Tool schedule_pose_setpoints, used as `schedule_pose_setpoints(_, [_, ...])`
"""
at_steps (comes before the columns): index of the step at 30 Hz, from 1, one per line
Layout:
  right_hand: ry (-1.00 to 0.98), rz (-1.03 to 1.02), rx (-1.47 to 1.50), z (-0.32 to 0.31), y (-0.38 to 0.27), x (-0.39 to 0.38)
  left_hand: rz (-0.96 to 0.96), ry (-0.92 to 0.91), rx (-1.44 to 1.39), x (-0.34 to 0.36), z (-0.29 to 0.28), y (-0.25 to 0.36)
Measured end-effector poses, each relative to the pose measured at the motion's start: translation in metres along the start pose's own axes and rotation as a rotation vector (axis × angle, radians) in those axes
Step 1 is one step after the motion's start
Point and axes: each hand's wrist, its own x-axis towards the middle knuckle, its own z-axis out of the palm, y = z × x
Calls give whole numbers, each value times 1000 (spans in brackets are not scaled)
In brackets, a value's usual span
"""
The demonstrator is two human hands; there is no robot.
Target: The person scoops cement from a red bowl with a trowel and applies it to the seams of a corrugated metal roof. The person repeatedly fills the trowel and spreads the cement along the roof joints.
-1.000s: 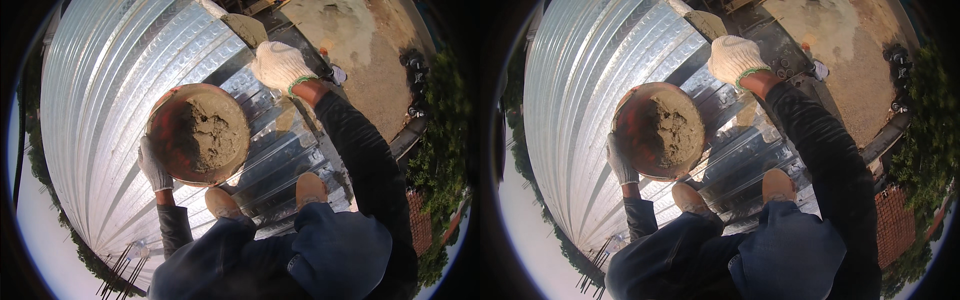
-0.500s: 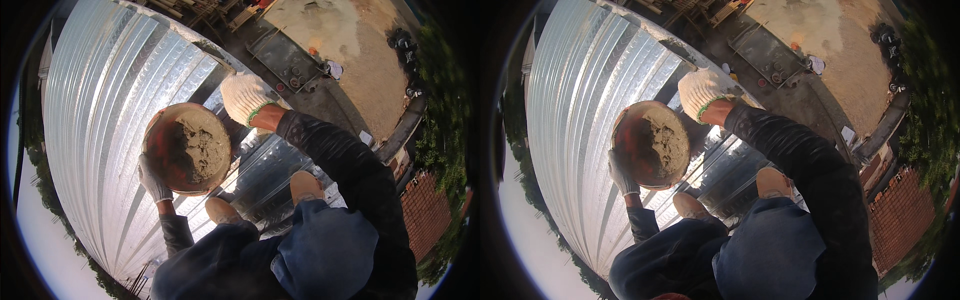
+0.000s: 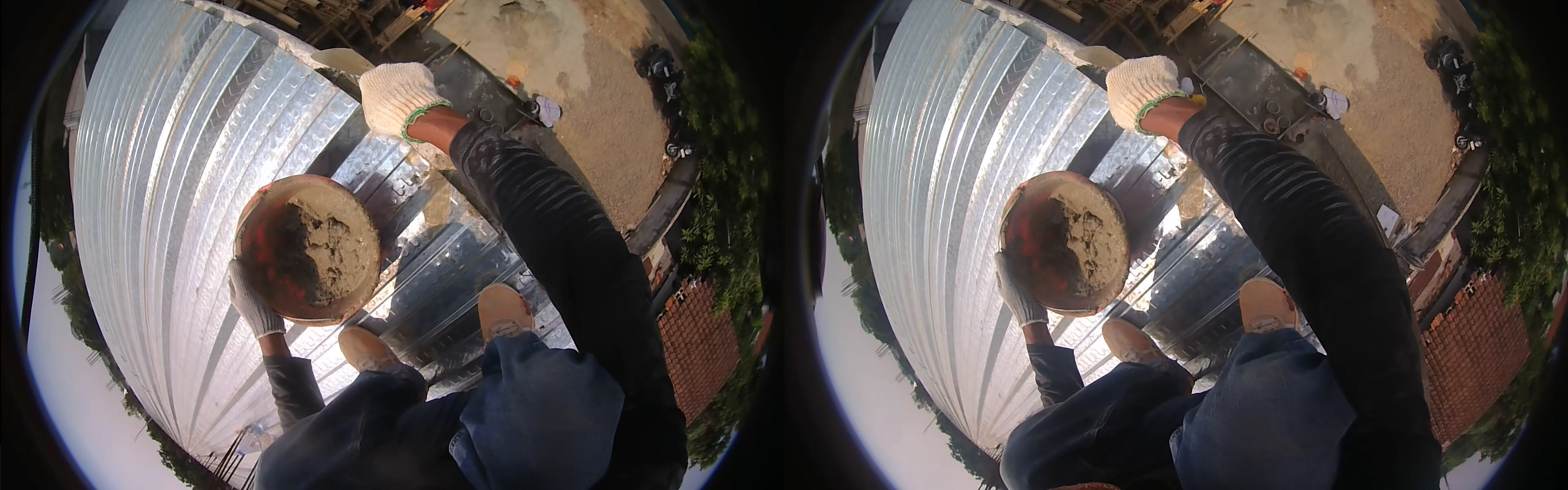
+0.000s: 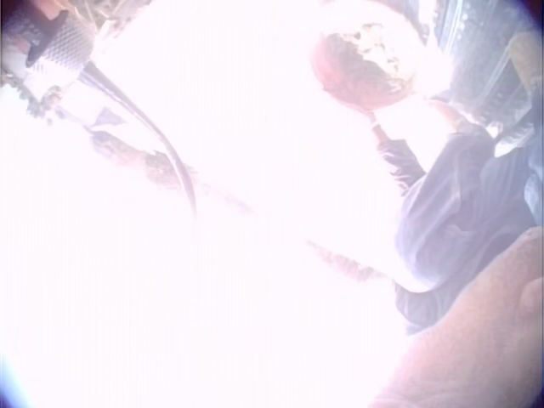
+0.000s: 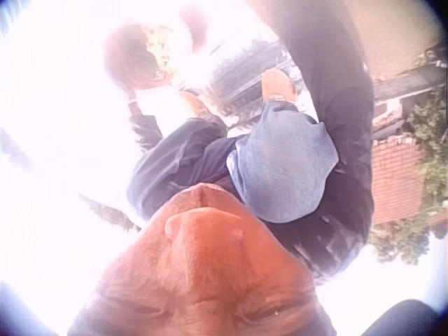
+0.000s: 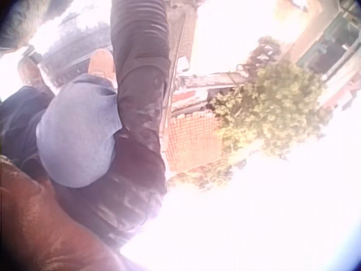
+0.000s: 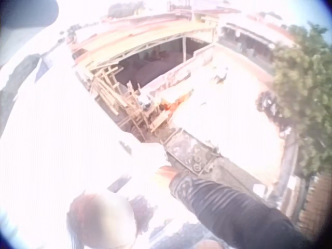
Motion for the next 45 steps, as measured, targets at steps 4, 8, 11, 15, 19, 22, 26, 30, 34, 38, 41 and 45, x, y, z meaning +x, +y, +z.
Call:
schedule_pose_setpoints(4, [-29, -5, -7, 14, -19, -14, 35, 14, 44, -3, -2, -2])
schedule_pose_setpoints(8, [25, -42, 68, 28, -21, -44, 172, -81, 319, 12, -16, -11])
schedule_pose_setpoints(11, [-11, -35, 64, 20, -17, -61, 251, -143, 535, 27, -26, -26])
schedule_pose_setpoints(15, [21, -77, 94, 30, -7, -86, 187, -147, 537, 26, -28, -25])
schedule_pose_setpoints(19, [-84, -27, 80, -4, 5, -111, 56, -63, 346, 15, -24, -10])
schedule_pose_setpoints(22, [-142, 1, 124, -21, 34, -128, -17, -25, 164, -2, -2, 0])
schedule_pose_setpoints(26, [-76, 55, 234, -28, 51, -126, 2, -28, 99, 1, -7, 1])
schedule_pose_setpoints(30, [-29, 121, 171, -8, 52, -100, -19, 6, 178, -7, 5, 3])
schedule_pose_setpoints(34, [150, 58, 94, 38, 32, -100, -18, 0, 179, -7, 12, 4])
schedule_pose_setpoints(38, [172, -30, -2, 31, 11, -121, 11, -15, 180, -3, 0, 6])
schedule_pose_setpoints(41, [134, -40, -17, 28, 17, -134, 21, -42, 210, -4, 4, 6])
schedule_pose_setpoints(45, [185, -93, 11, 30, 23, -144, 57, 9, 206, -3, 1, 3])
